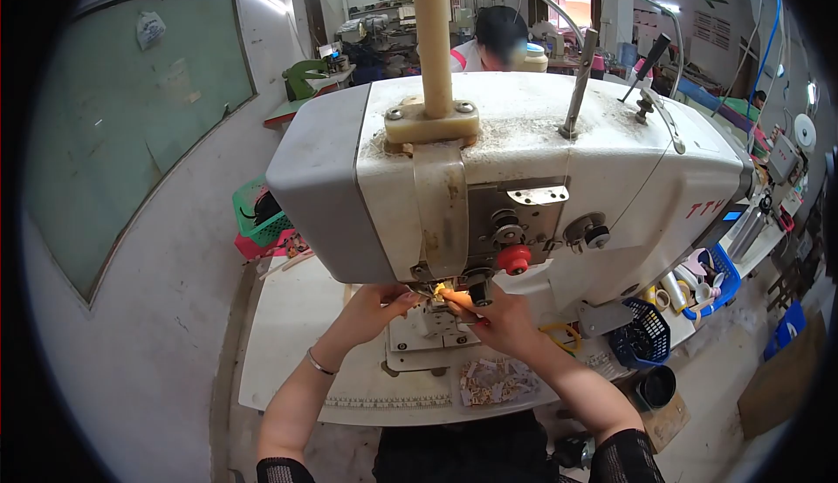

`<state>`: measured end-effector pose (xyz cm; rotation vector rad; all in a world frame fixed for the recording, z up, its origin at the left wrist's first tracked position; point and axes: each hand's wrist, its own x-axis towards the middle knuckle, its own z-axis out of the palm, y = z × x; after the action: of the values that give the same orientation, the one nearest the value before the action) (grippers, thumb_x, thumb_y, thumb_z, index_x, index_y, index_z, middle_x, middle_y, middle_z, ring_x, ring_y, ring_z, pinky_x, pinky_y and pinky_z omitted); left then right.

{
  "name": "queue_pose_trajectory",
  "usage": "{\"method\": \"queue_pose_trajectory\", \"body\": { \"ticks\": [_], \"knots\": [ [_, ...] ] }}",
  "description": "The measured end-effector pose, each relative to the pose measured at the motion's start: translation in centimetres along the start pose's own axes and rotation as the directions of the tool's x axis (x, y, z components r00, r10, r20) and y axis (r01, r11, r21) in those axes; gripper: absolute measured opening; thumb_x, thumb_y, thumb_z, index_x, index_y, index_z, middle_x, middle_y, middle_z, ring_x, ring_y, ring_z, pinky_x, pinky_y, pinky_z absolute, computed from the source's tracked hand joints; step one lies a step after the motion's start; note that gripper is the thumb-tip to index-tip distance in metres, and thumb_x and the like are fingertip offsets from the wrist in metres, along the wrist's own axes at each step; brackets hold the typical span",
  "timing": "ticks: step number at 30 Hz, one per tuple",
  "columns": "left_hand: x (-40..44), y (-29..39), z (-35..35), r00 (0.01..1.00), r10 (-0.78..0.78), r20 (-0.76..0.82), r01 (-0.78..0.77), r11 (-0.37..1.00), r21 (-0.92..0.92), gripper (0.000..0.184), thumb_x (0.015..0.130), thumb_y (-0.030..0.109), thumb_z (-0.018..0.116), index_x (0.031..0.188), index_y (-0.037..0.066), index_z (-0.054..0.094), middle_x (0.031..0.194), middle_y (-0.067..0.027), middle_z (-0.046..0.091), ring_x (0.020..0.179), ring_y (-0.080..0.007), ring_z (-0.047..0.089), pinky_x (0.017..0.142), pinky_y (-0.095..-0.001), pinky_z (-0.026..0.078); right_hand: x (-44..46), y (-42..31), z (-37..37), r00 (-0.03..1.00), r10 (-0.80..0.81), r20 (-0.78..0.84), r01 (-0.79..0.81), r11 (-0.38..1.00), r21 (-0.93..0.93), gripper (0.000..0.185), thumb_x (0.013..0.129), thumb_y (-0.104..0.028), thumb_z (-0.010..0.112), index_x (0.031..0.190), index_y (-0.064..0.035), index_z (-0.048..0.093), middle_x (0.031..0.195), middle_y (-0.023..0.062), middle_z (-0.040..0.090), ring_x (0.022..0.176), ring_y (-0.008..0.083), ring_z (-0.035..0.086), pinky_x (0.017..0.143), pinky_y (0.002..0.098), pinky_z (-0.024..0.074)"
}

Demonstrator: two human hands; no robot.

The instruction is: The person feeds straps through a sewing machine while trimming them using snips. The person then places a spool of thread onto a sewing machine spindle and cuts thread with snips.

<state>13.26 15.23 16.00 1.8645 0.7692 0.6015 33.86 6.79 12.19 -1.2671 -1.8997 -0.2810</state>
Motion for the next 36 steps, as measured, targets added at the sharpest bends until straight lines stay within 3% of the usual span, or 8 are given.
{"method": "queue_pose_trajectory", "body": {
  "ticks": [5,7,8,10,16,20,23,36],
  "knots": [
    [-0.5,-0.1,0.4,0.997,-0.071,-0.008,0.071,0.997,-0.041,0.028,0.087,0.023,0.052,0.085,-0.004,0.058,0.064,-0.0015,0.052,0.059,-0.0070,0.049,0.058,-0.0215,0.042,-0.5,0.0,0.6,0.999,0.046,-0.029,-0.043,0.993,0.108,0.016,0.077,-0.022,0.063,0.071,-0.0072,0.057,0.072,0.0023,0.048,0.050,0.0160,0.051,0.042,0.0289,0.0393],
    [-0.6,0.1,0.4,0.991,-0.135,0.005,0.135,0.986,-0.101,0.029,0.088,0.024,0.050,0.083,-0.003,0.057,0.060,-0.0007,0.050,0.055,-0.0066,0.048,0.054,-0.0205,0.042,-0.4,-1.0,0.2,0.810,0.587,0.015,-0.377,0.500,0.780,0.024,0.082,-0.024,0.059,0.069,-0.0036,0.055,0.062,-0.0014,0.047,0.048,0.0074,0.045,0.041,0.0232,0.0326],
    [-0.9,-0.4,0.4,0.993,-0.120,0.017,0.121,0.983,-0.135,0.030,0.089,0.025,0.047,0.083,-0.003,0.056,0.057,0.0001,0.048,0.052,-0.0061,0.047,0.051,-0.0202,0.041,0.1,-1.1,-0.5,0.809,0.588,0.014,-0.378,0.501,0.779,0.024,0.082,-0.024,0.059,0.069,-0.0036,0.055,0.062,-0.0014,0.047,0.048,0.0074,0.045,0.041,0.0232,0.0326],
    [-2.2,-0.9,1.0,0.993,-0.114,0.034,0.118,0.979,-0.168,0.031,0.091,0.025,0.044,0.082,-0.003,0.055,0.054,0.0009,0.045,0.048,-0.0056,0.045,0.048,-0.0198,0.040,1.1,-1.2,-1.7,0.608,0.748,0.268,-0.397,-0.006,0.918,0.021,0.082,-0.016,0.053,0.068,-0.0016,0.049,0.061,0.0003,0.048,0.052,0.0070,0.046,0.043,0.0236,0.0339],
    [-10.9,1.9,4.6,0.966,-0.252,-0.053,0.212,0.896,-0.391,0.023,0.091,0.012,0.036,0.083,-0.005,0.049,0.055,-0.0023,0.047,0.049,-0.0103,0.048,0.050,-0.0206,0.041,0.3,-0.5,-0.6,0.566,0.768,0.300,-0.731,0.300,0.613,0.037,0.087,-0.034,0.050,0.073,-0.0014,0.061,0.049,-0.0041,0.044,0.047,0.0018,0.037,0.044,0.0195,0.0274],
    [-16.7,-2.1,8.8,0.970,-0.124,0.210,0.229,0.756,-0.613,0.023,0.092,0.014,0.035,0.107,0.000,0.045,0.083,-0.0129,0.058,0.075,-0.0185,0.057,0.067,-0.0263,0.046,-1.9,-1.2,-0.5,0.649,0.609,0.456,-0.710,0.269,0.651,0.037,0.086,-0.035,0.051,0.078,-0.0022,0.065,0.053,-0.0033,0.052,0.049,0.0015,0.038,0.046,0.0195,0.0296],
    [-17.4,-1.9,11.3,0.984,-0.083,0.159,0.169,0.727,-0.665,0.018,0.093,0.010,0.031,0.102,0.001,0.044,0.072,-0.0090,0.055,0.064,-0.0159,0.056,0.061,-0.0236,0.044,-1.2,-3.6,-1.6,0.609,0.499,0.616,-0.786,0.276,0.553,0.029,0.089,-0.026,0.047,0.081,-0.0025,0.062,0.067,-0.0002,0.062,0.049,0.0001,0.038,0.045,0.0164,0.0286],
    [-14.5,-2.0,13.5,0.993,0.119,0.020,-0.111,0.965,-0.236,0.017,0.090,0.010,0.040,0.094,-0.003,0.051,0.079,-0.0177,0.059,0.073,-0.0275,0.059,0.062,-0.0312,0.044,-4.6,-7.1,-1.5,0.508,0.394,0.766,-0.800,-0.116,0.589,0.029,0.088,-0.025,0.050,0.094,0.0006,0.061,0.073,0.0051,0.064,0.047,0.0016,0.036,0.044,0.0176,0.0281]
  ]
}}
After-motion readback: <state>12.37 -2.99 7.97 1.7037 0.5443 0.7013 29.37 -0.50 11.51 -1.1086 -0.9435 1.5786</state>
